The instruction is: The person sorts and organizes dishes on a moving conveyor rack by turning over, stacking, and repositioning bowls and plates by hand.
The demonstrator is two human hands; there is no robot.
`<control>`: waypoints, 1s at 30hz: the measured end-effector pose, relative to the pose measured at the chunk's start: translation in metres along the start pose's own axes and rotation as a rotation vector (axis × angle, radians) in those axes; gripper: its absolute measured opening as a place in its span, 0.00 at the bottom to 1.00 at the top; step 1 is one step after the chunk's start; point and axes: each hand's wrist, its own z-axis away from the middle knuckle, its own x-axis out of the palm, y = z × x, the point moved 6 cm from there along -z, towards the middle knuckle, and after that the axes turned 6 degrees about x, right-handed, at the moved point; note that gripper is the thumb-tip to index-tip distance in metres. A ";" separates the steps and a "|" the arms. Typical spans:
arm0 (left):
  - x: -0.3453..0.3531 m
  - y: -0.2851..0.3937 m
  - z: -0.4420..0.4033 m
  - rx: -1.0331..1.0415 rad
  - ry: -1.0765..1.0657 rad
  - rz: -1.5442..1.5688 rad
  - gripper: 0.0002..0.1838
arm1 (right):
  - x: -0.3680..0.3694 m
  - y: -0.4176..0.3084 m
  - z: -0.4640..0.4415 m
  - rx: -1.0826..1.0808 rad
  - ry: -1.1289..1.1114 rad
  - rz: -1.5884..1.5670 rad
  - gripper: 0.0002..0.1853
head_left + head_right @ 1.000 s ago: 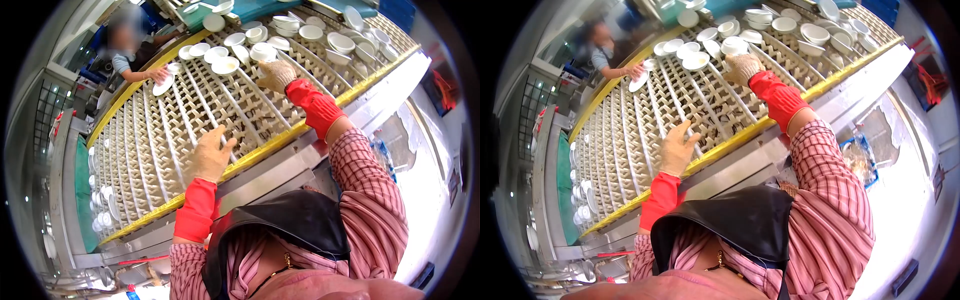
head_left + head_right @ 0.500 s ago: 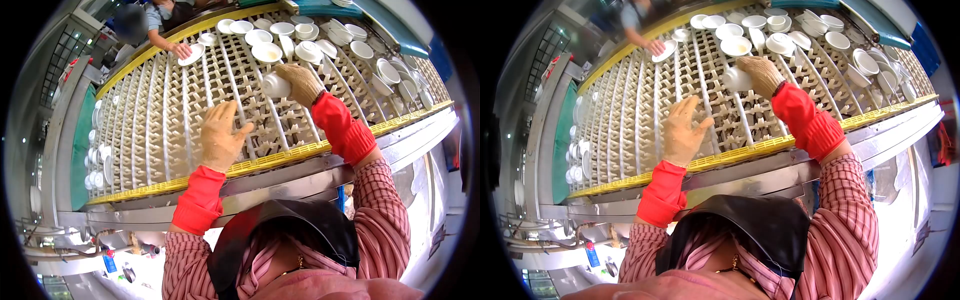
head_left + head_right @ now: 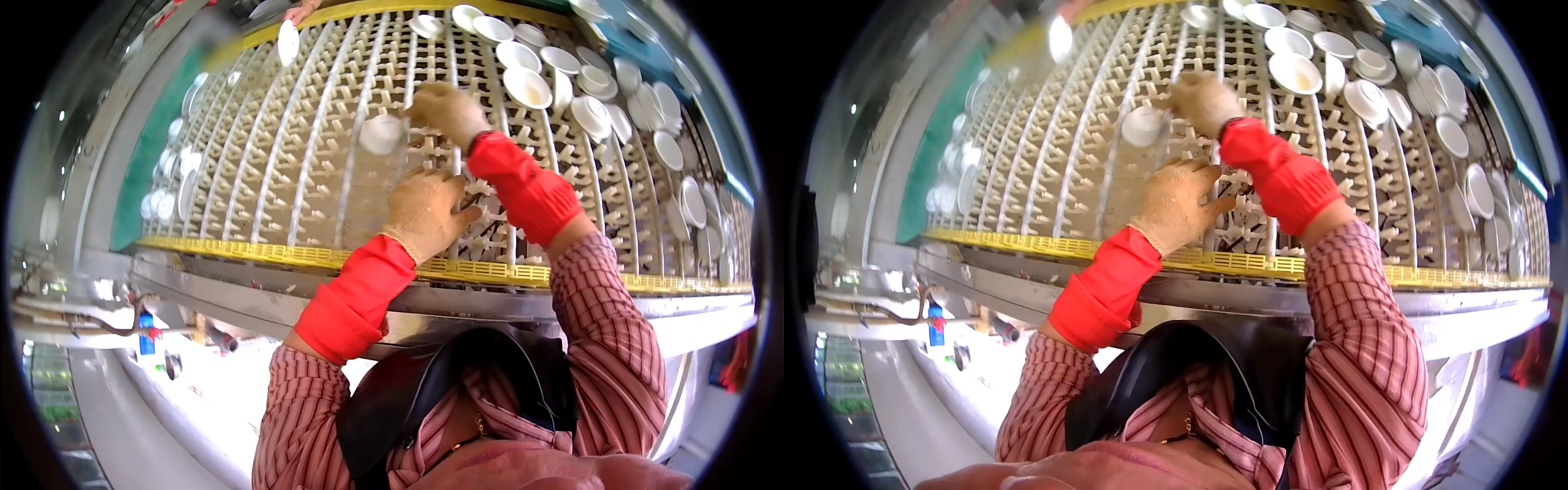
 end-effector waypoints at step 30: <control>0.045 -0.116 -0.094 -0.292 -0.311 -0.596 0.23 | -0.169 0.088 0.105 0.270 -0.045 -0.126 0.39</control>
